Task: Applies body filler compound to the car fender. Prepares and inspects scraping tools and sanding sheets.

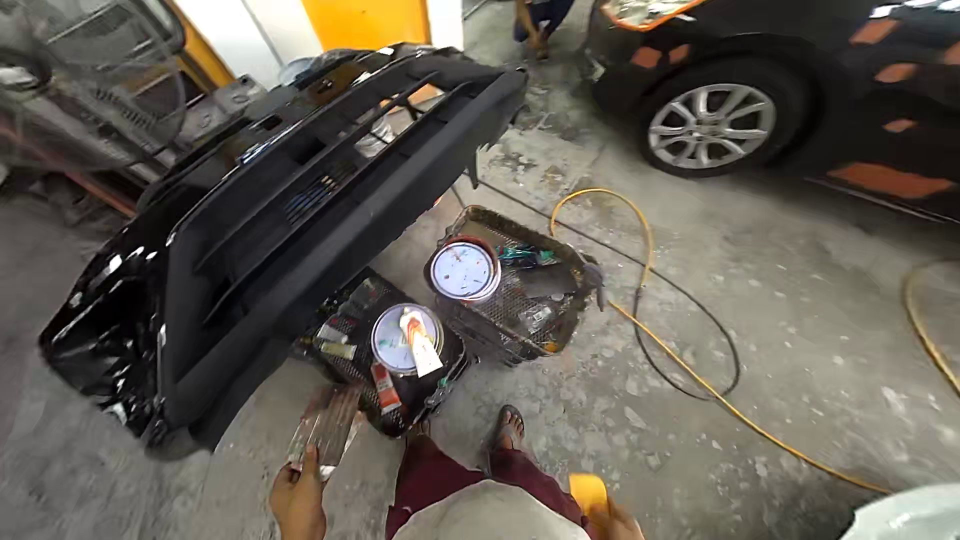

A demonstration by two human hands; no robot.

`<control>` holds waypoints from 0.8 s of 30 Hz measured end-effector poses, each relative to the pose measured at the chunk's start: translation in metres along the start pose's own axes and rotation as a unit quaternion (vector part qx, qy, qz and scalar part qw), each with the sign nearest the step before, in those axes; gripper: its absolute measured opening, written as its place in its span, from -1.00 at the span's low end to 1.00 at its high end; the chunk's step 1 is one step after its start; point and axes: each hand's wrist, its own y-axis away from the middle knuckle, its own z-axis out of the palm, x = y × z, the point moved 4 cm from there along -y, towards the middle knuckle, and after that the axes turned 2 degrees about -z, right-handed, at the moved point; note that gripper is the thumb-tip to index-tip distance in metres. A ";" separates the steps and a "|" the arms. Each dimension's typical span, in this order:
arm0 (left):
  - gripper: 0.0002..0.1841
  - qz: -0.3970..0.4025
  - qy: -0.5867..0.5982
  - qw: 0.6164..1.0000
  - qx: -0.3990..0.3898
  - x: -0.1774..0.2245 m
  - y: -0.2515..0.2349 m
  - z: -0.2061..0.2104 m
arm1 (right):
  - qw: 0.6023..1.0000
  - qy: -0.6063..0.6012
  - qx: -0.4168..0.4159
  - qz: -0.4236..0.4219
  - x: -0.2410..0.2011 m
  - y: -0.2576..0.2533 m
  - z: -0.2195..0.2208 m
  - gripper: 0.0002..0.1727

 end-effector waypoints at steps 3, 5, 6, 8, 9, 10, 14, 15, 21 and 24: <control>-0.65 0.001 0.037 0.999 0.029 -0.006 0.029 -0.018 | 0.985 -0.137 -0.089 -0.061 -0.070 -0.060 0.043 -0.56; -0.65 0.012 0.039 0.998 0.036 -0.007 0.043 -0.027 | 0.972 -0.102 -0.164 -0.133 -0.141 -0.063 0.085 -0.59; -0.66 0.023 0.043 0.998 0.035 -0.004 0.049 -0.030 | 0.963 -0.070 -0.192 -0.176 -0.173 -0.061 0.106 -0.62; -0.72 0.049 0.062 0.996 0.035 0.000 0.061 -0.034 | 0.944 -0.009 -0.206 -0.258 -0.226 -0.052 0.144 -0.69; -0.74 0.062 0.074 0.995 0.036 0.002 0.066 -0.034 | 0.935 0.017 -0.193 -0.298 -0.249 -0.050 0.159 -0.73; -0.75 0.072 0.086 0.993 0.036 0.005 0.071 -0.036 | 0.927 0.036 -0.171 -0.331 -0.270 -0.048 0.173 -0.77; -0.76 0.093 0.123 0.988 0.029 0.022 0.087 -0.046 | 0.942 0.043 -0.073 -0.324 -0.332 -0.056 0.211 -0.72; -0.77 0.088 0.131 0.987 0.020 0.026 0.088 -0.048 | 0.952 0.027 -0.070 -0.296 -0.342 -0.059 0.219 -0.69; -0.78 0.076 0.187 0.977 -0.069 0.055 0.081 -0.043 | 0.919 0.146 -0.022 -0.366 -0.338 -0.034 0.236 -0.37; -0.78 0.082 0.216 0.965 -0.127 0.081 0.073 -0.029 | 0.919 0.097 -0.161 -0.346 -0.281 0.033 0.249 -0.40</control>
